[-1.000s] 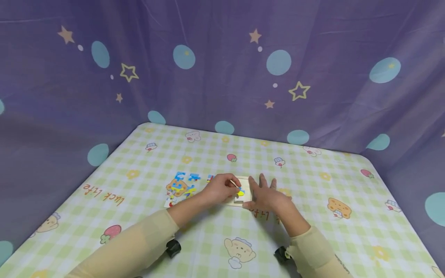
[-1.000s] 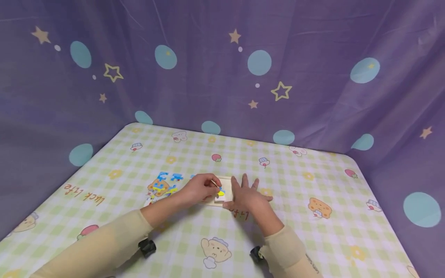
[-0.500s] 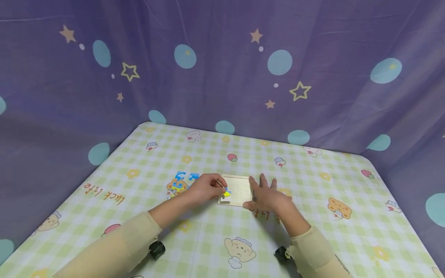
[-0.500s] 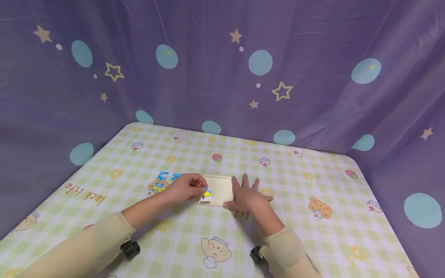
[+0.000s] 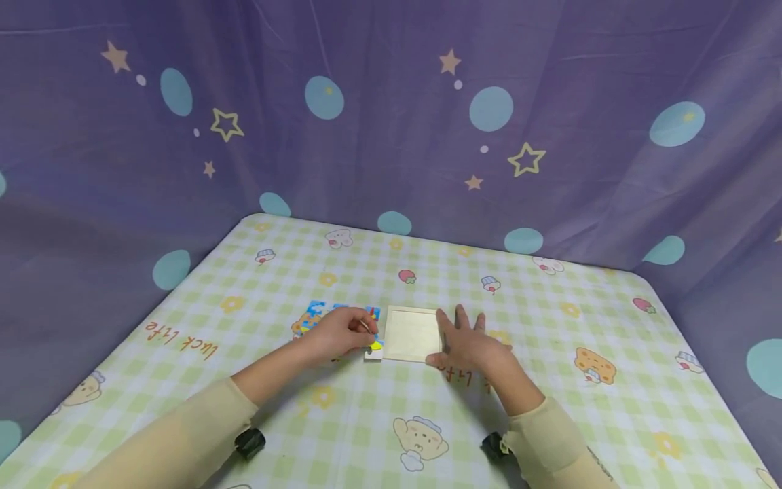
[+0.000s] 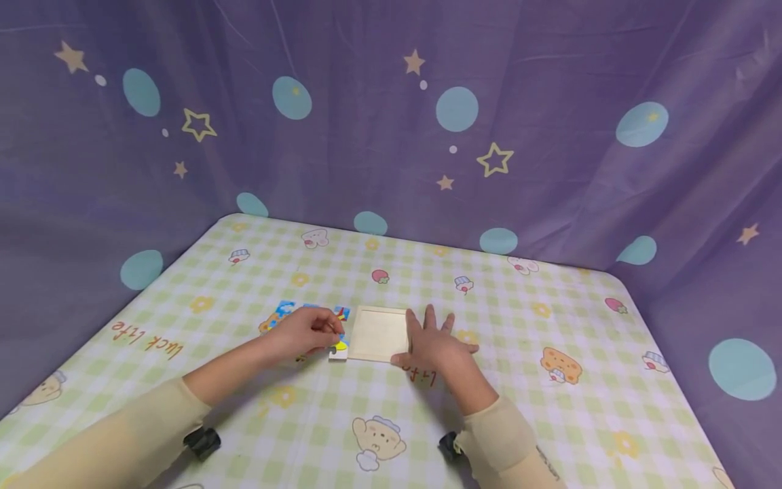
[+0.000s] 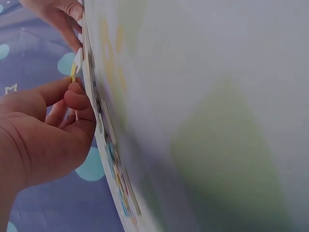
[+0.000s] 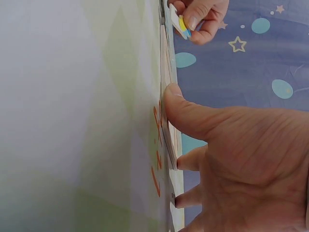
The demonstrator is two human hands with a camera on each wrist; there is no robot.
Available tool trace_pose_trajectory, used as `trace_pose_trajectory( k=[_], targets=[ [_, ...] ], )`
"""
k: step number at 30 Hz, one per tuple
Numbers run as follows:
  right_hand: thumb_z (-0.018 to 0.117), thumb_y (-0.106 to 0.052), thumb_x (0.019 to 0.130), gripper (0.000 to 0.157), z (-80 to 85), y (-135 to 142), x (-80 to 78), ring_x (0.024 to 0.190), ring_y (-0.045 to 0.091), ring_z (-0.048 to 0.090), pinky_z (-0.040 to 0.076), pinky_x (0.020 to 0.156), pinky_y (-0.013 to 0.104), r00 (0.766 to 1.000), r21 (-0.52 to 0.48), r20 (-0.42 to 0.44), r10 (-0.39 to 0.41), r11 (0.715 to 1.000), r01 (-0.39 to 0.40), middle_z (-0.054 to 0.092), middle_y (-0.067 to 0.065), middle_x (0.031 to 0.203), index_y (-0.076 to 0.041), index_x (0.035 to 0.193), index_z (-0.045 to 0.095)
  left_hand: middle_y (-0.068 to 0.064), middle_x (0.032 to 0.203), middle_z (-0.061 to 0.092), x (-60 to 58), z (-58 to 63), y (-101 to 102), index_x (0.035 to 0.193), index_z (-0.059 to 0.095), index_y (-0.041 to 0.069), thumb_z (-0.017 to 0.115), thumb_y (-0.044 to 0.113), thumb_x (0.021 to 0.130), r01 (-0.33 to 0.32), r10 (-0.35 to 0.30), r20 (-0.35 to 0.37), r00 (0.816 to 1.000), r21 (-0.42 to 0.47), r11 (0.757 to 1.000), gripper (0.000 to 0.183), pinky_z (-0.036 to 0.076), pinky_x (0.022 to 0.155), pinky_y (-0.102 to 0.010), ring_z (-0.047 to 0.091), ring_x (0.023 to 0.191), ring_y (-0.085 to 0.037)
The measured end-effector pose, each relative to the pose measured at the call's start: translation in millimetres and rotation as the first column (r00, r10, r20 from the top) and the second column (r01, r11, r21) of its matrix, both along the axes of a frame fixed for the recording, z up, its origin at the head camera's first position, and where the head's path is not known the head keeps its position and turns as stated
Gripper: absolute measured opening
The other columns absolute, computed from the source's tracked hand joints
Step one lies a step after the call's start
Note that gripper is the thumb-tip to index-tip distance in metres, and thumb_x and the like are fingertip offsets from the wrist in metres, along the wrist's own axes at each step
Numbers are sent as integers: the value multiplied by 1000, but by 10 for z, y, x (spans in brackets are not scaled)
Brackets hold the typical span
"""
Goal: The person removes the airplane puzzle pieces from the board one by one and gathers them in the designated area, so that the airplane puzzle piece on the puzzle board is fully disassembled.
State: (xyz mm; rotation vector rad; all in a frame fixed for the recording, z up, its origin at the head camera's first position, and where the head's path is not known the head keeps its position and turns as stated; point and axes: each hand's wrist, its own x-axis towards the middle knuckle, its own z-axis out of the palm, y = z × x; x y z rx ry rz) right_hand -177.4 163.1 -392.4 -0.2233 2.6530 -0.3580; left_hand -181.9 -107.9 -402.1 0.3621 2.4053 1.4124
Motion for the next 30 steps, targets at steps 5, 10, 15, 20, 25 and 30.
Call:
trace_pose_trajectory(
  k=[5, 10, 15, 20, 25, 30],
  targets=[
    [67, -53, 93, 96, 14, 11, 7, 147, 55, -7, 16, 86, 92, 1000, -3, -2, 2, 1000, -2, -6, 20, 167, -23, 164, 11, -7, 81, 66, 13, 15, -77, 100, 69, 2, 70, 6, 94, 49, -50, -22, 999, -35, 998, 7, 42, 56, -26, 50, 59, -15],
    [67, -53, 93, 96, 14, 15, 5, 147, 55, -7, 16, 85, 92, 1000, -5, 0, 0, 1000, 0, -6, 20, 167, -23, 164, 11, -6, 79, 64, 16, 17, -97, 99, 71, 5, 70, 5, 93, 58, -61, -30, 998, -80, 995, 6, 43, 57, -27, 52, 62, -16],
    [67, -53, 93, 96, 7, 8, -1, 147, 55, -7, 16, 85, 92, 1000, -7, 1, 2, 1000, -2, -6, 20, 167, -23, 164, 11, -2, 82, 65, 23, 24, -102, 95, 71, 6, 72, 5, 92, 68, -74, -41, 996, -130, 989, 4, 46, 61, -29, 54, 68, -15],
    [67, -53, 93, 96, 1, 3, -5, 147, 55, -7, 17, 85, 92, 1000, -8, 2, -2, 1000, 2, -6, 20, 167, -24, 164, 10, -1, 82, 65, 41, 29, -118, 92, 71, 6, 74, 7, 90, 69, -77, -45, 996, -150, 986, 4, 47, 62, -29, 55, 70, -16],
    [67, -53, 92, 96, -4, 6, 0, 147, 55, -7, 17, 85, 92, 1000, -5, 5, -7, 1000, 7, -6, 20, 167, -23, 164, 11, 0, 81, 65, 51, 24, -120, 90, 70, 9, 76, 6, 88, 67, -78, -65, 995, -162, 985, 6, 48, 64, -30, 56, 71, -16],
    [68, -53, 92, 96, 1, 14, 10, 147, 55, -7, 17, 85, 92, 1000, -6, 1, -11, 1000, 11, -6, 20, 167, -23, 164, 11, 2, 81, 65, 51, 38, -108, 89, 71, 11, 75, 9, 90, 53, -74, -106, 992, -186, 981, 4, 48, 65, -32, 57, 72, -16]
  ],
)
